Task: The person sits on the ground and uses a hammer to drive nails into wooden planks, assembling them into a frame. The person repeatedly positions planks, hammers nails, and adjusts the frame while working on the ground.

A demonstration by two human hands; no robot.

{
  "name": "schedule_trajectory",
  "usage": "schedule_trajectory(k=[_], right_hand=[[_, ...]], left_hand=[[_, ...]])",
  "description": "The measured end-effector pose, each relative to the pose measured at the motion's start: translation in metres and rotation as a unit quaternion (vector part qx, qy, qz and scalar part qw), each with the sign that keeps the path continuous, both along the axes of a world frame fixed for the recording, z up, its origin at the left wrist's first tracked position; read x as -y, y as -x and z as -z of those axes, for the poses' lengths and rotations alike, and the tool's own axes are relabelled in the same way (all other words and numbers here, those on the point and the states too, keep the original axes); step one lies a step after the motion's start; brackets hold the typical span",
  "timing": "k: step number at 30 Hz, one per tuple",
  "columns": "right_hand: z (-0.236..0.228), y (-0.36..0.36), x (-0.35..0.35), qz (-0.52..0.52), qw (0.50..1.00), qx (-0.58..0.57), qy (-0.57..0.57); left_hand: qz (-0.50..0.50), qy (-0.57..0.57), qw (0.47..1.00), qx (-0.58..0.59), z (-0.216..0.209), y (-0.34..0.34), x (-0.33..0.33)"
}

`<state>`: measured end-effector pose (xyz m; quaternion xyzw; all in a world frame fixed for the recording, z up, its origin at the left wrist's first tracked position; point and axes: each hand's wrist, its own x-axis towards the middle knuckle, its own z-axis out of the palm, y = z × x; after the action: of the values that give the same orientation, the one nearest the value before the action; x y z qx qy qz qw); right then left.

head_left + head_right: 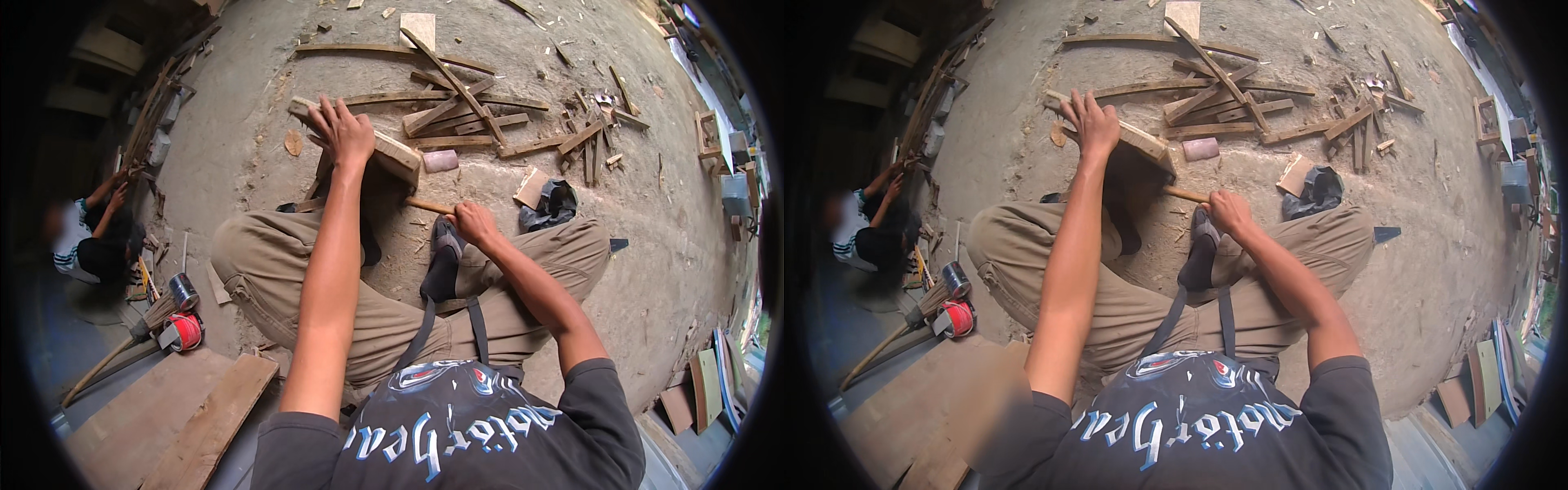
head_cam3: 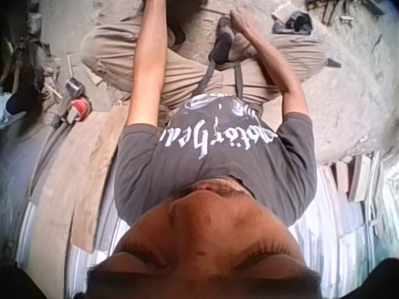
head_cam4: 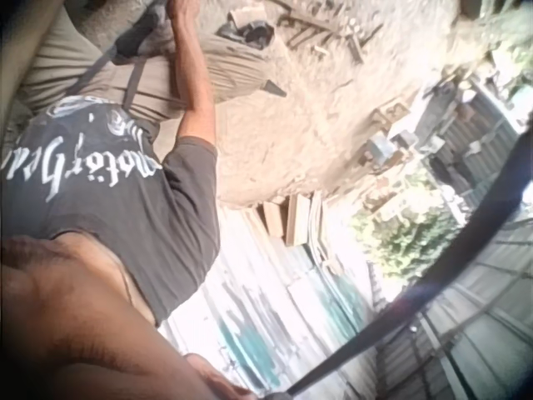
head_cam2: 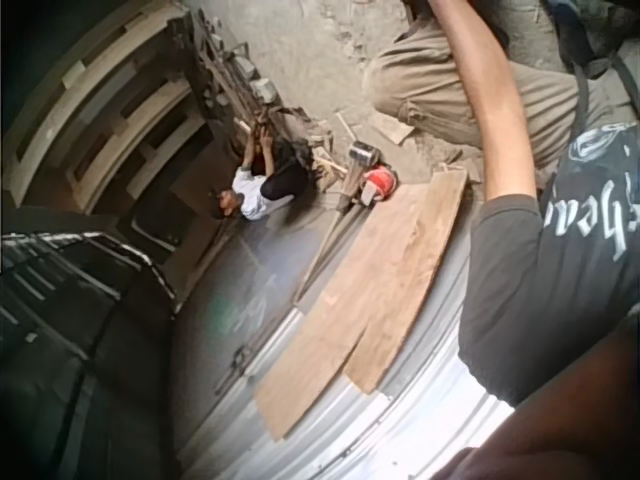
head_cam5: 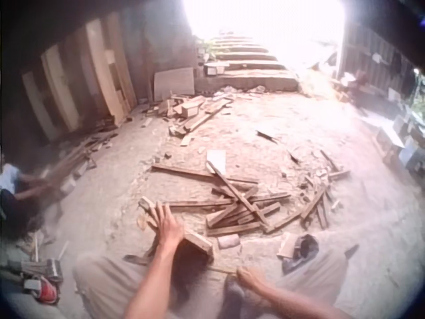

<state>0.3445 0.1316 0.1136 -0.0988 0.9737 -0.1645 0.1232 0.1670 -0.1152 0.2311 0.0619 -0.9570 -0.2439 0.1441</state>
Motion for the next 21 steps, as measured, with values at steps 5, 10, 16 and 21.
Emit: schedule_trajectory(k=[5,10,16,21], right_hand=[[-0.015,-0.043,0.034,-0.275,0.952,-0.079,0.106],[-0.004,0.003,0.002,-0.053,0.996,-0.064,-0.037],[-0.035,-0.018,0.02,-0.201,0.974,-0.077,0.065],[-0.028,0.0,0.027,-0.098,0.995,-0.009,0.007]], left_hand=[[-0.002,0.062,0.995,0.075,-0.017,-0.01,-0.007],[0.019,0.046,0.998,0.033,-0.019,-0.011,-0.004],[-0.005,0.072,0.993,0.098,-0.029,-0.015,-0.007],[0.002,0.055,0.996,0.077,-0.019,-0.024,-0.005]])
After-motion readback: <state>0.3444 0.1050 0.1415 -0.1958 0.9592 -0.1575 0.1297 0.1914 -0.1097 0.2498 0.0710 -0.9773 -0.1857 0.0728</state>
